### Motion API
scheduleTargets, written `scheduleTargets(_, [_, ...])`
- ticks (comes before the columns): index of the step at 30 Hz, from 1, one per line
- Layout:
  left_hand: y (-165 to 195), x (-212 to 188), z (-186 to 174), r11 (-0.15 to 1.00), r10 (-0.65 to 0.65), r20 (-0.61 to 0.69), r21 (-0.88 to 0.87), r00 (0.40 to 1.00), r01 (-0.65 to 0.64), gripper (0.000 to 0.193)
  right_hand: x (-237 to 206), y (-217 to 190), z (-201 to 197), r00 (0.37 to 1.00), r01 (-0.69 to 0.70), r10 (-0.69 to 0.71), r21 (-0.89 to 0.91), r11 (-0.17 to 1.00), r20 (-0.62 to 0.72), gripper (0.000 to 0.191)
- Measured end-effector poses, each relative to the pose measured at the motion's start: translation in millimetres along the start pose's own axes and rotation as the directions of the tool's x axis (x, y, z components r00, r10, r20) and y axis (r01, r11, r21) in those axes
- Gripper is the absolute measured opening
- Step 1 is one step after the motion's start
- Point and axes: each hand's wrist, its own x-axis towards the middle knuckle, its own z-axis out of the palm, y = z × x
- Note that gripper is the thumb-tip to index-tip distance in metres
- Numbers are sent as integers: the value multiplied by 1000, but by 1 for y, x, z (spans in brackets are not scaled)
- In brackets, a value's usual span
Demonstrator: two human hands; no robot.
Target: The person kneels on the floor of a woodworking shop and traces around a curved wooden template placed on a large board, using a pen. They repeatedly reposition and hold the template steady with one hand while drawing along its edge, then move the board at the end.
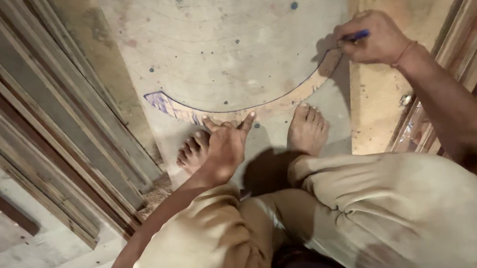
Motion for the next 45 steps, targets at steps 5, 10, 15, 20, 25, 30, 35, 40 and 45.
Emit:
scheduleTargets(5, [1, 1, 2, 996, -12, 33, 84, 999, 10, 84, -14, 2, 2, 989, -24, 76, 364, 931, -128, 15])
scheduleTargets(10, [0, 6, 13, 978, 30, -62, 206, 998, -17, 82, -18, 7, 18, 987, -15, 70, 360, 933, -142, 15])
scheduleTargets(15, [-6, 1, 19, 933, 157, -296, 358, 942, -43, 66, -32, 19, 11, 984, -43, 99, 341, 939, -149, 15])
scheduleTargets(20, [-24, 29, 4, 921, 172, 23, 351, 985, -169, 51, -59, 25, 18, 936, -135, 176, 152, 979, -305, 13])
scheduleTargets(25, [-48, 59, -30, 841, 328, 227, 371, 917, -393, 35, -74, 11, 56, 851, -24, 144, 236, 971, -505, 12])
scheduleTargets(30, [-52, 65, -61, 712, 438, 331, 440, 836, -547, 51, -77, -3, 78, 775, 9, 165, 271, 962, -611, 14])
scheduleTargets(35, [-48, 77, -65, 811, 421, 250, 327, 872, -485, 34, -79, -13, 86, 760, -41, 75, 68, 997, -646, 10])
scheduleTargets(40, [-32, 83, -66, 797, 423, 234, 362, 875, -482, 37, -97, -46, 114, 798, 64, -74, -37, 997, -598, 16])
scheduleTargets(45, [-18, 83, -78, 764, 400, 278, 424, 873, -486, 33, -100, -85, 157, 906, 150, -213, -193, 970, -365, 44])
